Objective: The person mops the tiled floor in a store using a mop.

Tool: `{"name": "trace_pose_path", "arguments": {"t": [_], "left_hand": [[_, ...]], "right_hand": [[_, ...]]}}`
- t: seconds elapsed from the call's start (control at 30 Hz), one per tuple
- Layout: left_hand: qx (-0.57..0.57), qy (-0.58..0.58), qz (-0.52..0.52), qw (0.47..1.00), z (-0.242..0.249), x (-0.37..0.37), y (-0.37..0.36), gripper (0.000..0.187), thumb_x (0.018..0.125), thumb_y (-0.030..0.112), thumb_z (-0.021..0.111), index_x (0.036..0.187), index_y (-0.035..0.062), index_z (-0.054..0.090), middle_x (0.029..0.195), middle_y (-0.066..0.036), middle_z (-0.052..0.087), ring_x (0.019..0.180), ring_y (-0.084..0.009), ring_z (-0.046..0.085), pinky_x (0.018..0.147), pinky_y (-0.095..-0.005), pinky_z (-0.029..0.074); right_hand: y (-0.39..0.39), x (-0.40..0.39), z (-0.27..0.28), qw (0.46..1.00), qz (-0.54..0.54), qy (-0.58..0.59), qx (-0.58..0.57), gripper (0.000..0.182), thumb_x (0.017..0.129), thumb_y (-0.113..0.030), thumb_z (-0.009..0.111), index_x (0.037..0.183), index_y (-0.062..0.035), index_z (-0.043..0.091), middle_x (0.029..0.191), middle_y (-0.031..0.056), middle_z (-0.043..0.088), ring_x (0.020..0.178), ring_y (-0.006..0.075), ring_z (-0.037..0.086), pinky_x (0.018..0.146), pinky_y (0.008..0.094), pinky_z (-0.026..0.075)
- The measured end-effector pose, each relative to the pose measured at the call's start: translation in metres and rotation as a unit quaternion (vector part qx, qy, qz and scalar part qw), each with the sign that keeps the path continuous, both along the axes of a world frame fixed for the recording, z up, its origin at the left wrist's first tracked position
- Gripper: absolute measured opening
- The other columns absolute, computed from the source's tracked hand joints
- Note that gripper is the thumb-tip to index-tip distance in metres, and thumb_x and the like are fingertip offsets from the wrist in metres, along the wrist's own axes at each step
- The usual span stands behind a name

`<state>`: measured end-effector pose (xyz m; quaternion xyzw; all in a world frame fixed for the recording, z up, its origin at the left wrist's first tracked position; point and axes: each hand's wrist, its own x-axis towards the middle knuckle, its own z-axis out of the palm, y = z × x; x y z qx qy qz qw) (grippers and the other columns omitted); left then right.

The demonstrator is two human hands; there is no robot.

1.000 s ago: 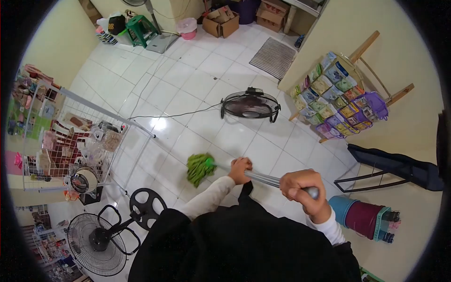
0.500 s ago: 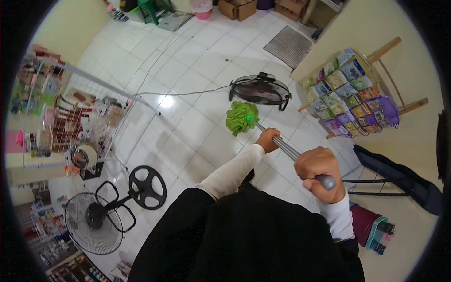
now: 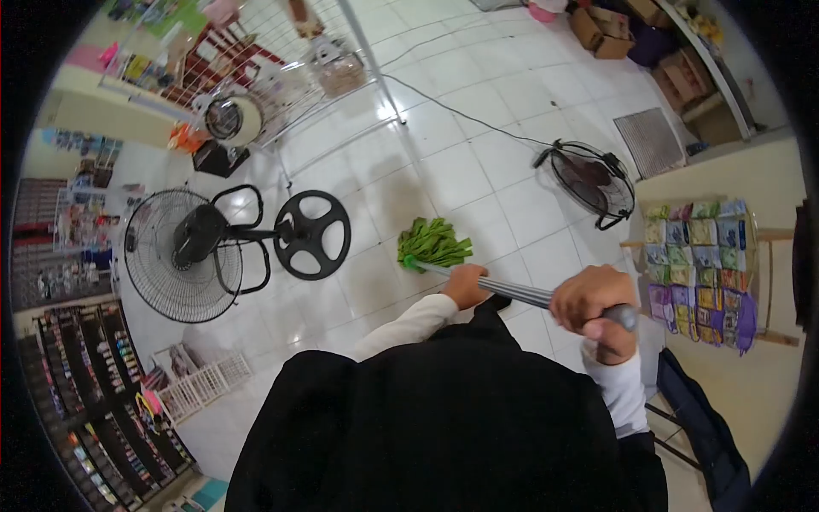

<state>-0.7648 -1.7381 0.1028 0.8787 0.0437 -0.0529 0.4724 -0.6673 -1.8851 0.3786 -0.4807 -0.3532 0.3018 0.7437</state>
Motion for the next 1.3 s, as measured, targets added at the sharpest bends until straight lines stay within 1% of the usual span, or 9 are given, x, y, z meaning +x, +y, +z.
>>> {"name": "trace_pose_path", "arguments": {"t": [0.3, 0.5, 0.67, 0.8, 0.87, 1.0, 1.07, 1.2, 1.3], "left_hand": [[0.063, 0.108, 0.023, 0.992, -0.013, -0.107, 0.099, 0.014, 0.065, 0.021, 0.061, 0.064, 0.0065, 0.06, 0.068, -0.018, 0.058, 0.068, -0.0391, 0.056, 0.063, -0.0452, 0.046], [0.143, 0.245, -0.054, 0.958, -0.049, -0.144, 0.112, 0.016, 0.069, 0.026, 0.062, 0.074, 0.0117, 0.067, 0.073, -0.015, 0.063, 0.072, -0.0351, 0.06, 0.07, -0.0425, 0.048], [0.096, 0.308, -0.131, 0.937, -0.057, -0.108, 0.058, 0.018, 0.067, 0.028, 0.061, 0.077, 0.0138, 0.068, 0.074, -0.014, 0.064, 0.073, -0.0344, 0.062, 0.072, -0.0394, 0.049], [0.135, 0.151, -0.187, 0.961, -0.064, -0.054, -0.039, 0.014, 0.059, 0.02, 0.067, 0.066, 0.009, 0.063, 0.07, -0.014, 0.061, 0.07, -0.0326, 0.06, 0.071, -0.044, 0.045], [0.084, -0.003, -0.166, 0.982, -0.061, -0.026, -0.09, 0.015, 0.061, 0.027, 0.061, 0.065, 0.0137, 0.065, 0.07, -0.011, 0.059, 0.08, -0.0292, 0.056, 0.076, -0.044, 0.038], [0.015, -0.081, -0.171, 0.982, -0.01, 0.05, -0.194, 0.016, 0.058, 0.025, 0.061, 0.064, 0.011, 0.064, 0.07, -0.012, 0.057, 0.082, -0.0273, 0.054, 0.078, -0.0412, 0.035], [-0.01, -0.055, -0.199, 0.978, 0.012, 0.085, -0.232, 0.015, 0.057, 0.024, 0.062, 0.064, 0.0111, 0.063, 0.069, -0.012, 0.056, 0.081, -0.0275, 0.054, 0.08, -0.04, 0.033], [-0.05, -0.166, -0.17, 0.97, 0.0, 0.135, -0.28, 0.016, 0.065, 0.013, 0.06, 0.055, 0.0084, 0.049, 0.063, -0.009, 0.051, 0.072, -0.028, 0.052, 0.068, -0.0384, 0.04], [-0.093, -0.198, -0.165, 0.962, -0.019, 0.151, -0.28, 0.022, 0.065, 0.012, 0.061, 0.053, 0.0059, 0.044, 0.059, -0.011, 0.049, 0.064, -0.0322, 0.049, 0.059, -0.039, 0.041]], "right_hand": [[0.075, -0.059, -0.057, 0.992, 0.118, 0.045, -0.023, 0.029, 0.073, -0.014, 0.056, 0.054, -0.0008, 0.039, 0.052, 0.0092, 0.045, 0.047, 0.0181, 0.044, 0.048, 0.0284, 0.038], [0.044, -0.102, -0.12, 0.986, 0.099, 0.113, -0.065, 0.02, 0.08, -0.01, 0.053, 0.066, 0.0032, 0.049, 0.06, 0.0065, 0.049, 0.054, 0.0121, 0.045, 0.051, 0.0266, 0.037], [-0.031, -0.096, -0.109, 0.984, -0.035, 0.145, -0.097, 0.018, 0.081, -0.006, 0.05, 0.066, 0.004, 0.048, 0.059, 0.0063, 0.046, 0.053, 0.0125, 0.042, 0.049, 0.0269, 0.034], [-0.109, -0.069, -0.062, 0.978, -0.136, 0.143, -0.068, 0.015, 0.078, -0.001, 0.049, 0.064, 0.005, 0.045, 0.057, 0.0067, 0.044, 0.051, 0.0132, 0.04, 0.047, 0.027, 0.032], [-0.151, -0.055, -0.042, 0.973, -0.188, 0.112, -0.067, 0.02, 0.075, -0.001, 0.05, 0.058, 0.0031, 0.042, 0.051, 0.0061, 0.04, 0.048, 0.0134, 0.037, 0.045, 0.0271, 0.029], [-0.205, -0.032, 0.023, 0.953, -0.289, 0.021, -0.086, 0.026, 0.066, -0.006, 0.052, 0.048, -0.0022, 0.033, 0.044, 0.0046, 0.033, 0.042, 0.0155, 0.034, 0.044, 0.0299, 0.028], [-0.22, -0.028, 0.046, 0.948, -0.288, -0.029, -0.133, 0.024, 0.063, -0.006, 0.052, 0.048, -0.0027, 0.033, 0.045, 0.0053, 0.034, 0.041, 0.0178, 0.034, 0.044, 0.0314, 0.028], [-0.22, -0.019, 0.04, 0.926, -0.251, -0.201, -0.196, 0.022, 0.057, -0.007, 0.053, 0.049, -0.004, 0.032, 0.046, 0.0068, 0.034, 0.041, 0.0237, 0.036, 0.043, 0.0336, 0.027], [-0.219, -0.016, 0.008, 0.935, -0.131, -0.251, -0.215, 0.02, 0.051, -0.003, 0.053, 0.049, -0.0051, 0.033, 0.047, 0.0077, 0.031, 0.043, 0.0275, 0.036, 0.042, 0.0351, 0.026]]}}
